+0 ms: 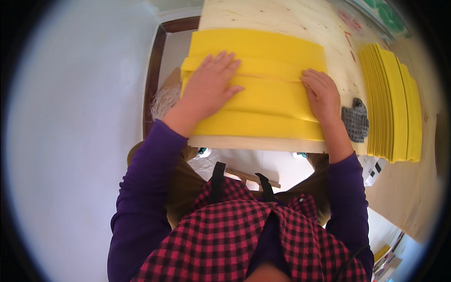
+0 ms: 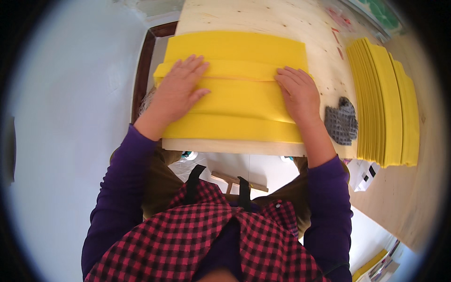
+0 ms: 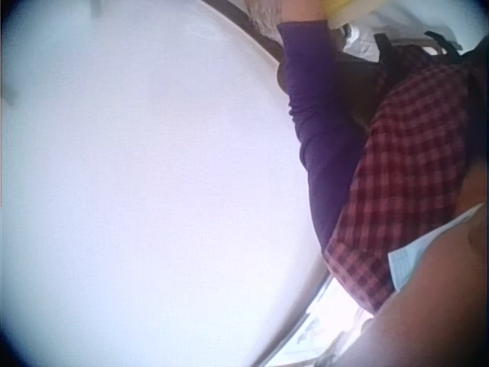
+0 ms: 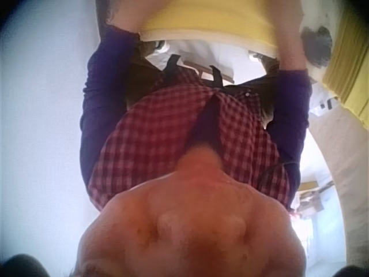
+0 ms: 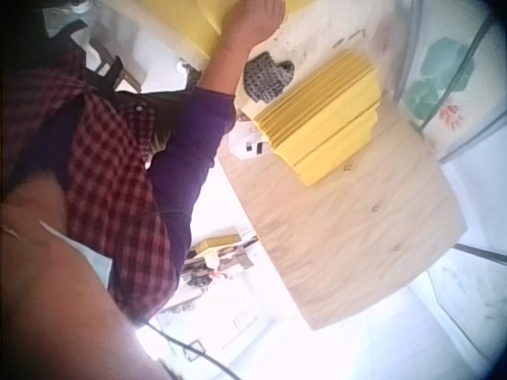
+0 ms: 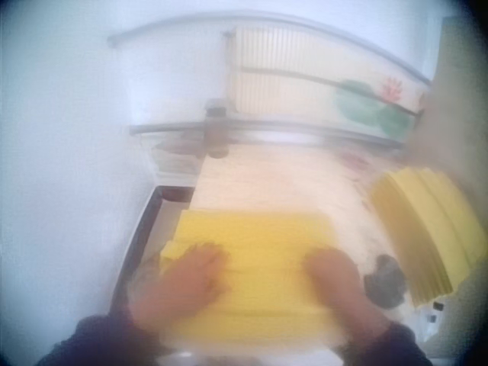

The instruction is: The person folds multiple yellow foam sheets on a wooden table. They align edges, fold each sheet in half, and stack the folded sheets. The person repeats this process for several sheets, maintaining a neat stack.

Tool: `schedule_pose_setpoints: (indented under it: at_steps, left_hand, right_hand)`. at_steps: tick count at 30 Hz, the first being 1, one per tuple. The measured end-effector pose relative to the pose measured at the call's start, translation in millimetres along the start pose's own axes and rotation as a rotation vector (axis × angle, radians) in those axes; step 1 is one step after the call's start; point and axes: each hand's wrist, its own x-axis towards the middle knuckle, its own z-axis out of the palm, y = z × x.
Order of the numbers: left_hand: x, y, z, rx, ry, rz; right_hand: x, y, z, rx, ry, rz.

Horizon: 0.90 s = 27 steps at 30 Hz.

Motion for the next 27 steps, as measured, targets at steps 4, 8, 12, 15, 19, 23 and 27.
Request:
schedule_pose_setpoints:
  at_steps: [4, 8, 12, 15, 19, 23, 27]
  left_hand:
    - [-4.3, 6.6, 8.4, 0.056, -0.084, -0.018]
    - [-7.1, 4.2, 11.6, 0.039, -0.133, -0.036]
    - [-8.3, 1.8, 13.6, 0.029, -0.128, -0.036]
    - [-9.1, 1.6, 14.3, 0.022, -0.128, -0.039]
    - [-8.6, 2.3, 13.0, -0.013, -0.142, -0.069]
    - [-5.0, 4.4, 12.0, -0.042, -0.171, -0.087]
    - [-2.9, 5.5, 10.5, -0.022, -0.153, -0.057]
  right_hand:
    - [1.6, -4.3, -2.1, -0.002, -0.001, 0.002]
    - [0.4, -7.6, -4.0, 0.018, -0.035, 0.032]
    - [-0.2, -8.1, -3.6, 0.036, -0.043, 0.044]
    - [-0.3, -8.4, -3.2, 0.062, -0.056, 0.061]
    - [1.4, -9.3, -4.5, 0.095, -0.036, 0.045]
    - [4.1, -15.9, -8.3, 0.119, -0.037, 0.060]
    - [10.0, -45.3, 3.0, 0.107, -0.122, 0.096]
